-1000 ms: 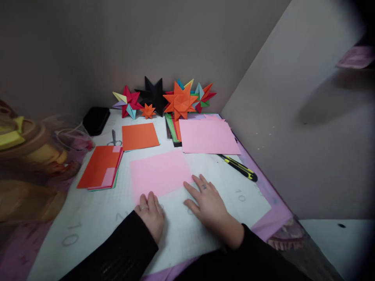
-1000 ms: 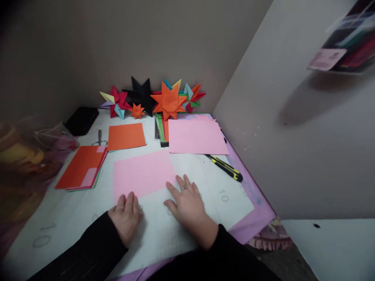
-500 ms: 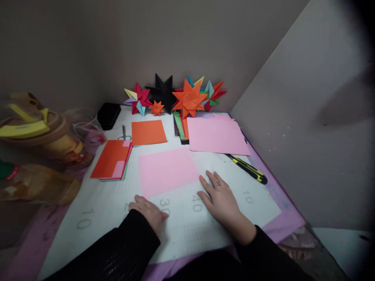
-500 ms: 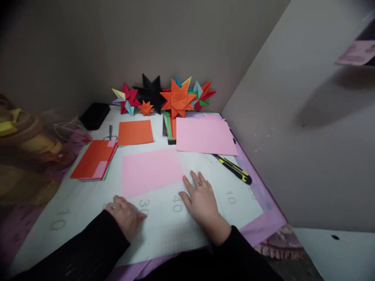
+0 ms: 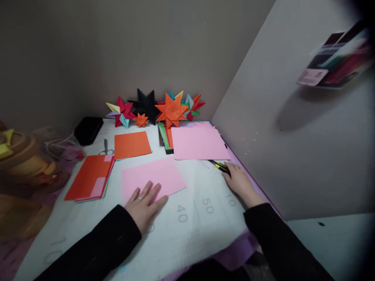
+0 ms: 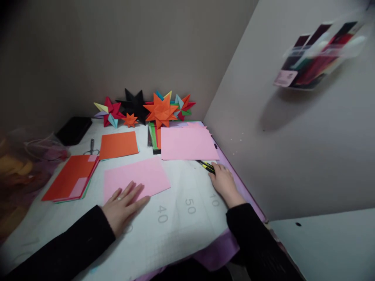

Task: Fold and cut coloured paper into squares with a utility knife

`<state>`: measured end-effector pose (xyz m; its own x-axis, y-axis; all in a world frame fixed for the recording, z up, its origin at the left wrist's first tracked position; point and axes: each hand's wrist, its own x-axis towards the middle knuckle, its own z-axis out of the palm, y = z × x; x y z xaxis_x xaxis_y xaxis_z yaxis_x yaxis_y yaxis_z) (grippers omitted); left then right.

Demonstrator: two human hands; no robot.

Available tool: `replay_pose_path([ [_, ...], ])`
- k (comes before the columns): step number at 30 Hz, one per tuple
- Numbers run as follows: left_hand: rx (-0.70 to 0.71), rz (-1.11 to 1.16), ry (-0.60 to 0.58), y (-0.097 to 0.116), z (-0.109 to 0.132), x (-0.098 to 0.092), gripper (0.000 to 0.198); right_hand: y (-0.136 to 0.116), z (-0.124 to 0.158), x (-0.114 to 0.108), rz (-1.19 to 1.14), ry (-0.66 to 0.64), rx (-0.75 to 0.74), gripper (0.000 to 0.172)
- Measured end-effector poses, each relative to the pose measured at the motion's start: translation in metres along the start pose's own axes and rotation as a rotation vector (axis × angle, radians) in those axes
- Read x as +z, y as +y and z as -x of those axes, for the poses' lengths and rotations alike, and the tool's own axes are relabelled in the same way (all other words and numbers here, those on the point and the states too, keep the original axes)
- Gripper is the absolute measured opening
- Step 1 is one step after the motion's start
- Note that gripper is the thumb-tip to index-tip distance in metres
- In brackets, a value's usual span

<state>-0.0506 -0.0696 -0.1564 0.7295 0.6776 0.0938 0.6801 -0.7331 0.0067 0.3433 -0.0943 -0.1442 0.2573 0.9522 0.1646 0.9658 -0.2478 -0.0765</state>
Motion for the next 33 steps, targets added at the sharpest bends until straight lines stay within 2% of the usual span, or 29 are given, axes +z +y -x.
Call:
replay_pose_path([
  [2, 0.018, 0.0, -0.055, -0.002, 0.002, 0.002, 0.067, 0.004, -0.005, 0.003, -0.003, -0.019, 0.017, 0.04],
  [4, 0.006, -0.02, -0.07, -0.006, 0.003, 0.0, 0.073, -0.003, -0.001, 0.001, -0.053, -0.043, -0.04, 0.038],
  [7, -0.013, -0.061, -0.01, -0.011, 0.002, -0.003, 0.067, -0.024, 0.014, -0.009, -0.178, -0.106, -0.204, 0.039],
  [10, 0.032, -0.07, 0.065, -0.011, 0.001, -0.004, 0.064, -0.044, 0.028, -0.019, -0.195, -0.122, -0.277, 0.043],
  [16, 0.129, -0.081, 0.082, -0.007, 0.002, -0.003, 0.067, -0.056, 0.034, -0.019, -0.104, -0.135, -0.254, 0.044],
  [20, 0.135, -0.086, 0.078, -0.006, 0.002, -0.002, 0.064, -0.057, 0.035, -0.019, -0.128, -0.157, -0.298, 0.044],
  [25, 0.142, -0.051, 0.097, -0.006, 0.0, 0.0, 0.044, -0.061, 0.037, -0.021, -0.174, -0.16, -0.329, 0.045],
  [33, 0.124, -0.011, 0.074, -0.004, -0.002, 0.003, 0.044, -0.072, 0.039, -0.024, -0.16, -0.174, -0.367, 0.046],
])
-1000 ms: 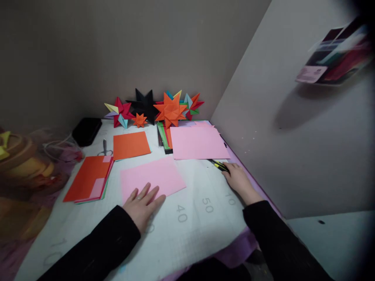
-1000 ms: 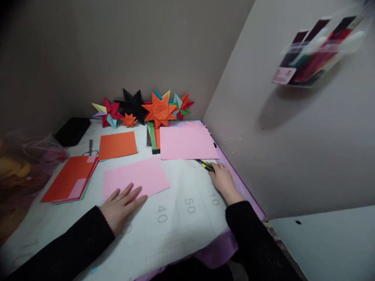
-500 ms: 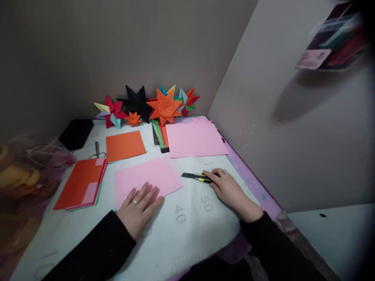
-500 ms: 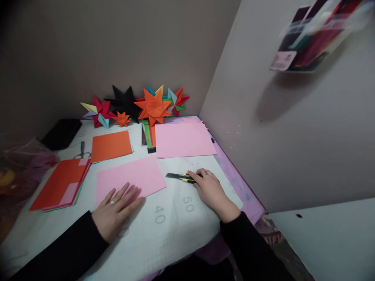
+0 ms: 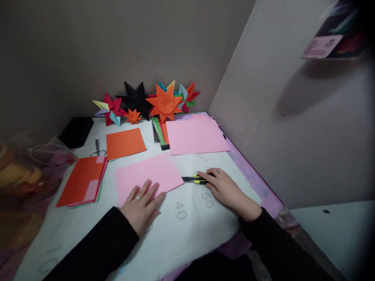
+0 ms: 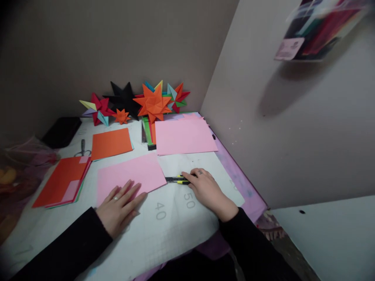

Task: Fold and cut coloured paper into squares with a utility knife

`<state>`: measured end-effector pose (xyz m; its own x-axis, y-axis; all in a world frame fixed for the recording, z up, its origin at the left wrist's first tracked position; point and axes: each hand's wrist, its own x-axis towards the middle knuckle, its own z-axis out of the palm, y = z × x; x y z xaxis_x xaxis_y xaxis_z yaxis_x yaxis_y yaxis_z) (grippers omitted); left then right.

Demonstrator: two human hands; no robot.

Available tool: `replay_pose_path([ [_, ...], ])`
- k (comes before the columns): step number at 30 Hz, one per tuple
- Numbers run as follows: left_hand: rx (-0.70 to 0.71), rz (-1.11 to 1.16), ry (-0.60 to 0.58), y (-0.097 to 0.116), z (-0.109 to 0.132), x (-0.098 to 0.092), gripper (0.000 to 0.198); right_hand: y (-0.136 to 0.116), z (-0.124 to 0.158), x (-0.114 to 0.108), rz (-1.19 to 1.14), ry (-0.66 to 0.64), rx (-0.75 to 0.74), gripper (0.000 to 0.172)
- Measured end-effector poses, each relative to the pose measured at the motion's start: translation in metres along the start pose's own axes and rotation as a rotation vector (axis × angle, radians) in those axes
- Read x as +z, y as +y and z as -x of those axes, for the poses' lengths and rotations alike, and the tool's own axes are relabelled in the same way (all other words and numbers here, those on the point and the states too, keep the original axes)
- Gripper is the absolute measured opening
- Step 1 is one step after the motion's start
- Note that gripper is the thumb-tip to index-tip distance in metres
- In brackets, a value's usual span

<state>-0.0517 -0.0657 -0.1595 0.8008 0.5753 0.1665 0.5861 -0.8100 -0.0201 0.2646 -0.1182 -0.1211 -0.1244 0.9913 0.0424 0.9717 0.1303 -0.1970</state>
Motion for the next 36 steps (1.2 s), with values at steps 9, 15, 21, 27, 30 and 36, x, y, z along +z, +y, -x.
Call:
replay_pose_path([
  [9, -0.033, 0.027, -0.019, 0.001, 0.001, 0.003, 0.047, -0.003, 0.001, 0.001, 0.001, -0.02, -0.008, 0.046],
  [15, -0.054, 0.041, -0.034, 0.001, 0.001, 0.005, 0.045, -0.003, 0.003, -0.006, -0.036, -0.048, -0.102, 0.048],
  [21, -0.044, 0.025, -0.012, 0.002, 0.001, 0.003, 0.046, 0.019, 0.009, -0.011, -0.02, -0.015, -0.043, 0.044],
  [27, -0.024, -0.008, 0.001, 0.002, 0.0, 0.002, 0.047, 0.021, 0.007, -0.005, 0.044, 0.07, 0.107, 0.044],
  [30, -0.018, -0.011, -0.006, 0.002, 0.0, 0.002, 0.048, 0.016, 0.004, -0.002, 0.033, 0.052, 0.098, 0.044],
  [36, -0.011, 0.023, -0.005, 0.0, 0.001, 0.005, 0.047, 0.009, 0.001, -0.001, 0.008, 0.028, 0.079, 0.044],
])
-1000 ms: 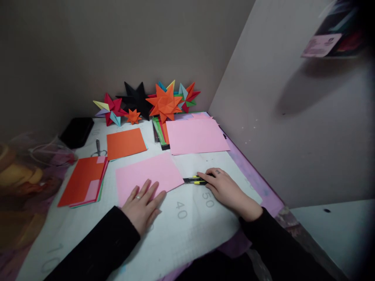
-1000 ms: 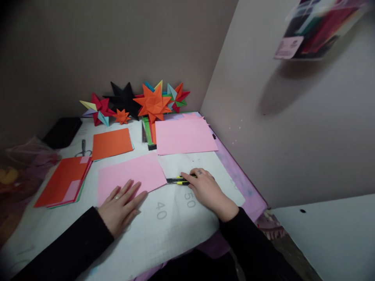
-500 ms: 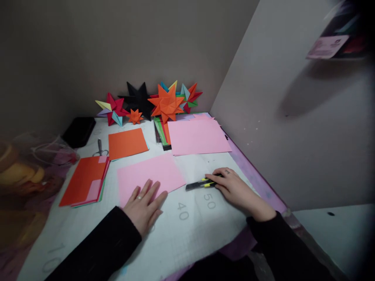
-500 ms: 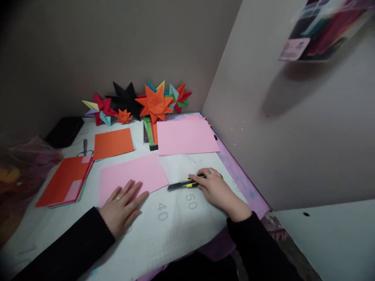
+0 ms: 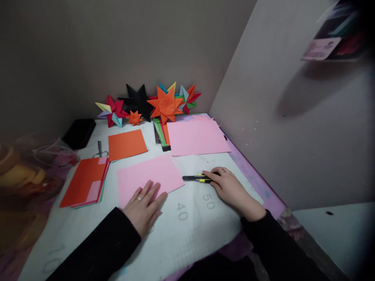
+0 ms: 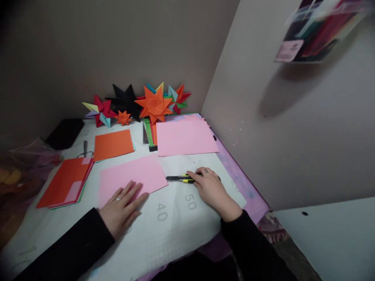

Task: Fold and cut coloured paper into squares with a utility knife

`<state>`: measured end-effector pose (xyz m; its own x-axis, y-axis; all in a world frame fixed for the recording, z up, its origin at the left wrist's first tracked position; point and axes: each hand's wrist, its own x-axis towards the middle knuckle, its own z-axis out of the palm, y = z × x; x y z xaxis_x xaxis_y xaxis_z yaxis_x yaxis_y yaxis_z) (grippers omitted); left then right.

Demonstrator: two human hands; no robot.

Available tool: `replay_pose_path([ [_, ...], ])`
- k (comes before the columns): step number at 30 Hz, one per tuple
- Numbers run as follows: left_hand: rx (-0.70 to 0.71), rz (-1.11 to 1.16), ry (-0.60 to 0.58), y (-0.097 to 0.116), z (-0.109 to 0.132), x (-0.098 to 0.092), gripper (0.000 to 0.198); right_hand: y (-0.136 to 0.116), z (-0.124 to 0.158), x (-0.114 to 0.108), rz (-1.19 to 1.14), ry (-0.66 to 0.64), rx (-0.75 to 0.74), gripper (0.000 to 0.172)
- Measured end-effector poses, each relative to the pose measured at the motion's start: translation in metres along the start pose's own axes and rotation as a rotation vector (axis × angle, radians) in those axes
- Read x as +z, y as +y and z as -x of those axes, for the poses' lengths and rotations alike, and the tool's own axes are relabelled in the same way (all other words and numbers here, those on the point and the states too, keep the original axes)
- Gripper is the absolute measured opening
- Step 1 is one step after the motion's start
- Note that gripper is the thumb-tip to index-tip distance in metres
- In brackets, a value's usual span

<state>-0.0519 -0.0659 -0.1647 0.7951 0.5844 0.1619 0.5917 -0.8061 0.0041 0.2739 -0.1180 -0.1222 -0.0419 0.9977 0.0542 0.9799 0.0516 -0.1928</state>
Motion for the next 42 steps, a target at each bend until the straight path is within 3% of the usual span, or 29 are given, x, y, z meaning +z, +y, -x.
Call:
replay_pose_path([
  [8, -0.026, 0.07, 0.017, -0.001, 0.001, 0.006, 0.044, -0.01, -0.004, 0.004, -0.001, -0.028, -0.066, 0.045],
  [19, -0.034, 0.07, 0.005, 0.0, 0.001, 0.006, 0.045, -0.024, -0.012, 0.005, 0.107, 0.031, -0.15, 0.043],
  [29, 0.0, 0.07, 0.05, -0.006, 0.003, 0.025, 0.047, -0.018, -0.012, 0.007, 0.157, 0.035, -0.2, 0.049],
  [42, -0.018, 0.081, 0.019, -0.006, 0.003, 0.026, 0.047, -0.02, -0.017, 0.006, 0.184, 0.059, -0.235, 0.048],
])
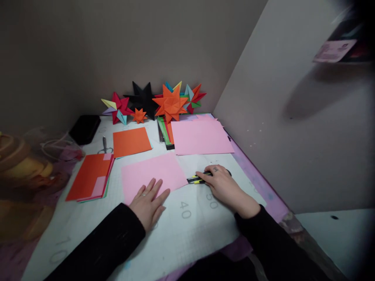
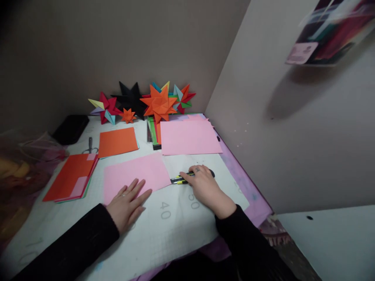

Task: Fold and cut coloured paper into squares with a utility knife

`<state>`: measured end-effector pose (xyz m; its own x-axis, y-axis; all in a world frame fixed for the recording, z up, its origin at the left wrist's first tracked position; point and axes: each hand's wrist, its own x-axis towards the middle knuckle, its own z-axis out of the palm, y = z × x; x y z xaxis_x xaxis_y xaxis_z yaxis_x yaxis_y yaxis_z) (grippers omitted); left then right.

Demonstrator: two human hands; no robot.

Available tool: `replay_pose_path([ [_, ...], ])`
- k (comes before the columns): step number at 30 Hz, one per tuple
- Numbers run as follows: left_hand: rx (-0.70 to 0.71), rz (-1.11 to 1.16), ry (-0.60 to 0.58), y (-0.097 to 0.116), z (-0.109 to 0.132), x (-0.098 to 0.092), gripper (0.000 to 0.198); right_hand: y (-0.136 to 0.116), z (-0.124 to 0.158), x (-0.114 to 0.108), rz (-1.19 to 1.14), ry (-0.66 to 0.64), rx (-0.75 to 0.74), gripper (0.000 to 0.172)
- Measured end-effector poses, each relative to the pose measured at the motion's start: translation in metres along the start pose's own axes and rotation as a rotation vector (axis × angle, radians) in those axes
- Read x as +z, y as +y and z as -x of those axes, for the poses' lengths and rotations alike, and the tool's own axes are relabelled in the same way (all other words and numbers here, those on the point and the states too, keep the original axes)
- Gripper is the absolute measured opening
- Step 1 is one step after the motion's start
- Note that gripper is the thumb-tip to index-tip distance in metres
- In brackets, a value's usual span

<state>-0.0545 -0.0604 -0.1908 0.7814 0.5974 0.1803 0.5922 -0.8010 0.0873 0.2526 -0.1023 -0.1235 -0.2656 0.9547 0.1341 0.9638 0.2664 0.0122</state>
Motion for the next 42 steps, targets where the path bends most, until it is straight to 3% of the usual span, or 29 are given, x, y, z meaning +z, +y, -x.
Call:
replay_pose_path([
  [20, -0.017, 0.055, -0.026, 0.002, -0.001, -0.004, 0.047, 0.0, 0.008, -0.006, 0.002, -0.017, 0.038, 0.045],
  [42, -0.031, 0.069, -0.049, 0.004, -0.003, -0.007, 0.047, -0.008, 0.01, 0.002, -0.039, -0.009, 0.05, 0.045],
])
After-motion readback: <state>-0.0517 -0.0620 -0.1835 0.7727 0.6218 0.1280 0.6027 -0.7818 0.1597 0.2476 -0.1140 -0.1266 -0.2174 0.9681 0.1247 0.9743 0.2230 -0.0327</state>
